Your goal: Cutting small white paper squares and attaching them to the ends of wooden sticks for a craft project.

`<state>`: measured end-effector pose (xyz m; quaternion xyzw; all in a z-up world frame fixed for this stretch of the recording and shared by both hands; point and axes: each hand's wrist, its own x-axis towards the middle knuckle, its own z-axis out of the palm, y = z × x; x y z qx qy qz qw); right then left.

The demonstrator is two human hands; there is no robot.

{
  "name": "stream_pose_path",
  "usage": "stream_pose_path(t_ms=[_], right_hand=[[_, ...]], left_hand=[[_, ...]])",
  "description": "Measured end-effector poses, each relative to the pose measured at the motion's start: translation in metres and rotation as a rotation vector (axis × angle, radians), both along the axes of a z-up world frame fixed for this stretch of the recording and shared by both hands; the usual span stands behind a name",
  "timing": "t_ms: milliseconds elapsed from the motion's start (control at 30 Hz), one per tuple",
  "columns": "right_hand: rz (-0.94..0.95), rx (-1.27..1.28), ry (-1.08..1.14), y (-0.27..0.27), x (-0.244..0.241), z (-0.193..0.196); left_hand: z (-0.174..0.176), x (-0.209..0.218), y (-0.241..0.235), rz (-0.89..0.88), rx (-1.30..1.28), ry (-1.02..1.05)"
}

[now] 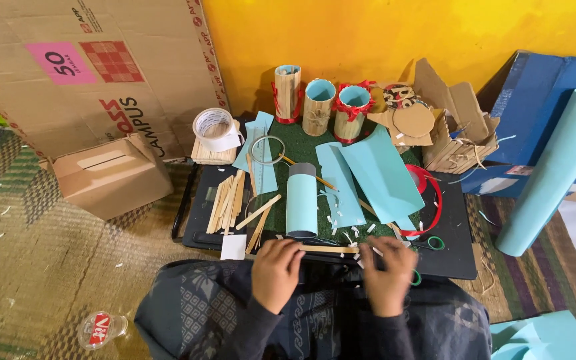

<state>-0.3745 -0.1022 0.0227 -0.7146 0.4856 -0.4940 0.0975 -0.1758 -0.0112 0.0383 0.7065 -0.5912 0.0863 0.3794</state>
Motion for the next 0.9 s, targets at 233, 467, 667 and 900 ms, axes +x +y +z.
stream_pose_path(t_ms=[233, 467, 667, 900], right_hand=[[-0.133, 0.108, 0.336, -0.030, -0.107, -0.016], [-0.159, 0.325, 0.504, -0.036, -0.137, -0.057], [-0.160, 0.380, 0.392, -0.043, -0.150, -0.047], [-0.156, 0.671, 0.316, -0.047, -0.155, -0.023]], left_hand=[[-0.050, 0.017, 0.057, 0.161, 0.124, 1.082], [-0.088, 0.010, 0.046, 0.107, 0.159, 1.592], [-0.081, 0.019, 0.035, 0.131, 0.095, 1.732], [-0.078, 0.018, 0.031, 0.049, 0.070, 1.692]])
